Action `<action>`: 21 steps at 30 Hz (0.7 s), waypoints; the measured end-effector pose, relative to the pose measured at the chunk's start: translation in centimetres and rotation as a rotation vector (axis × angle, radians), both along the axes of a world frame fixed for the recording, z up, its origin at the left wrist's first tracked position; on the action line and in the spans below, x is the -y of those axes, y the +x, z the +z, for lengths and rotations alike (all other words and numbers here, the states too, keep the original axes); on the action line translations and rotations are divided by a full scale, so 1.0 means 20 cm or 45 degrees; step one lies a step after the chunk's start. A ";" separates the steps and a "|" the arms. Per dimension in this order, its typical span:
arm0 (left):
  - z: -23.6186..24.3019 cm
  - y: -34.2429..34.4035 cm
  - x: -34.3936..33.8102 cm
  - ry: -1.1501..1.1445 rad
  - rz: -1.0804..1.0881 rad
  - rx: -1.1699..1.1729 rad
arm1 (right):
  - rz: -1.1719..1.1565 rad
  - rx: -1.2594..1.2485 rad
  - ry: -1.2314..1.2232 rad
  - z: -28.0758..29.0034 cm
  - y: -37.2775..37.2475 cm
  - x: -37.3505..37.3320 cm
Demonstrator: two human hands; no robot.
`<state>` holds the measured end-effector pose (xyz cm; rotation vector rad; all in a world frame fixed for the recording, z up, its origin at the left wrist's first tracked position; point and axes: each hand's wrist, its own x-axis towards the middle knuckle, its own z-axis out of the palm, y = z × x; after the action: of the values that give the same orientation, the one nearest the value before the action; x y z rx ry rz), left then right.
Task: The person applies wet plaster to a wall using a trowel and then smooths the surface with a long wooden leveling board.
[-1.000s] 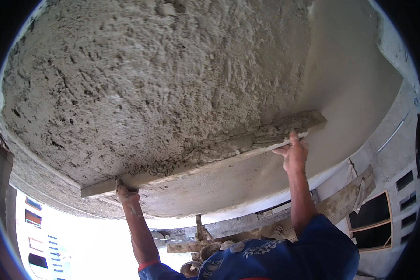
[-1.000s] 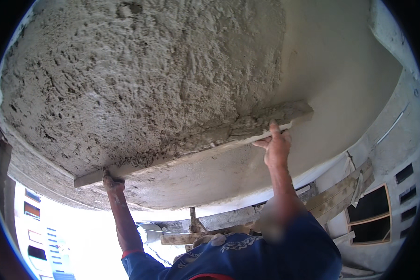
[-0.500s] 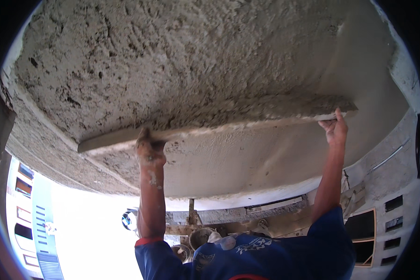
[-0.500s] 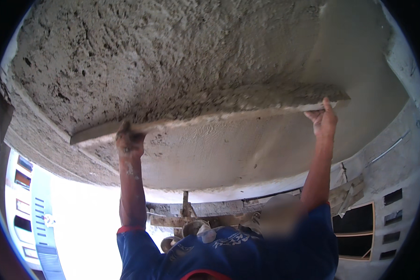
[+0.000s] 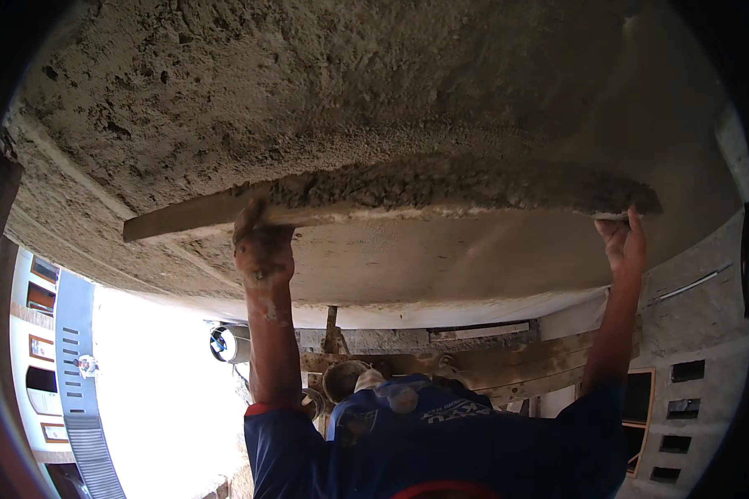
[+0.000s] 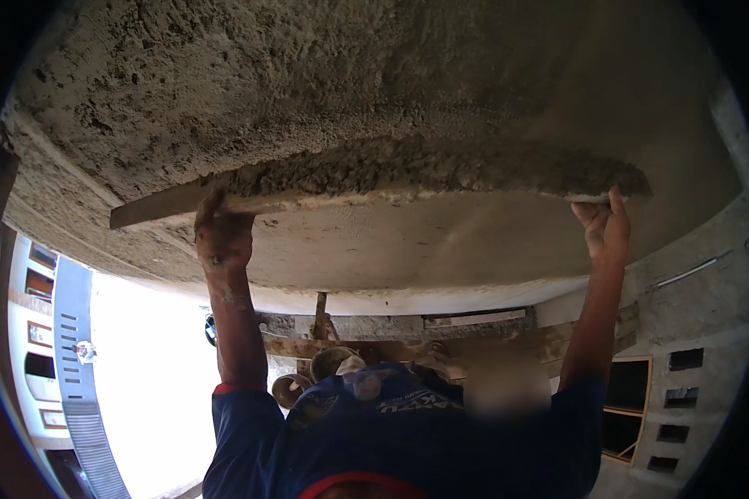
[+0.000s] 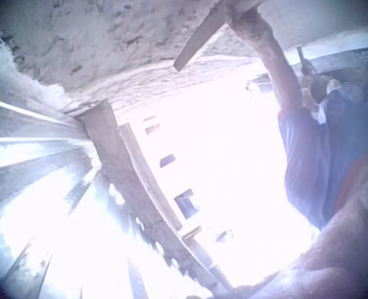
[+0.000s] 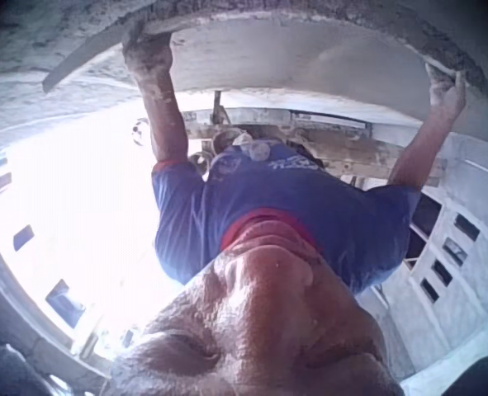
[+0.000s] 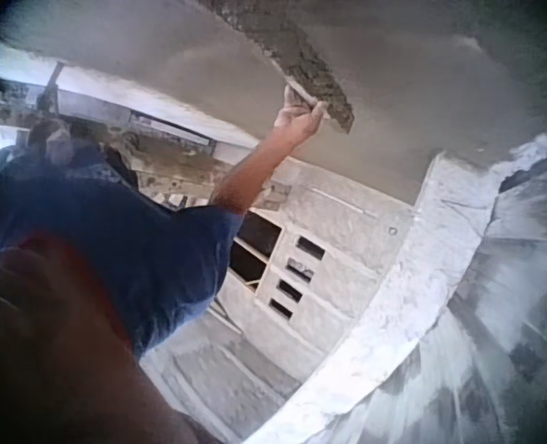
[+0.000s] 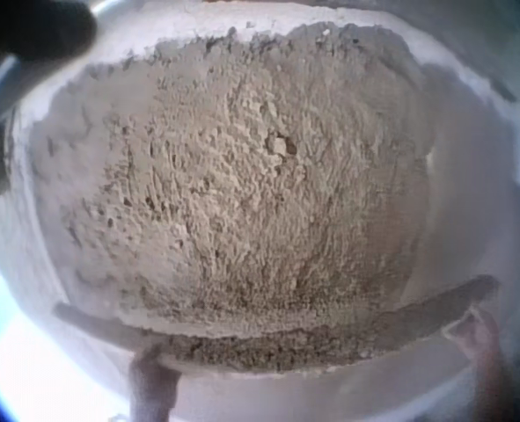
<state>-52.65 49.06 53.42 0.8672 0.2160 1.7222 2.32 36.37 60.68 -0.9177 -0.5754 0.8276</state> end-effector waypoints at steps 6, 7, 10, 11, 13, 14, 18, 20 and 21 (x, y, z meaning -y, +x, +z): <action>-0.41 -0.21 0.26 -0.568 0.314 0.095 | 0.284 -0.155 -0.163 -0.43 -0.27 0.21; -0.46 -0.23 0.31 -0.648 0.339 0.115 | 0.338 -0.191 -0.187 -0.53 -0.29 0.23; -0.75 -0.47 0.51 -0.682 0.428 0.052 | 0.506 -0.398 -0.300 -0.72 -0.41 0.25; -0.79 -0.48 0.57 -0.626 0.381 0.044 | 0.561 -0.473 -0.361 -0.80 -0.42 0.26; -0.84 -0.50 0.73 -0.721 0.687 -0.188 | 0.731 -0.525 -0.419 -0.93 -0.43 0.26; -0.86 -0.56 0.81 -0.565 0.572 -0.184 | 0.763 -0.556 -0.494 -0.97 -0.46 0.26; -0.82 -0.60 1.17 -0.583 0.633 -0.083 | 0.980 -0.663 -0.719 -1.15 -0.57 0.23; -0.86 -0.71 1.42 -0.601 0.634 -0.011 | 1.120 -0.675 -0.777 -1.27 -0.63 0.21; -0.91 -0.83 1.60 -0.647 0.688 0.017 | 1.210 -0.698 -0.780 -1.31 -0.68 0.19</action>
<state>-69.29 16.98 35.27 0.4354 0.9028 2.0285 -11.22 32.48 34.50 -0.8823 -0.2394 2.1189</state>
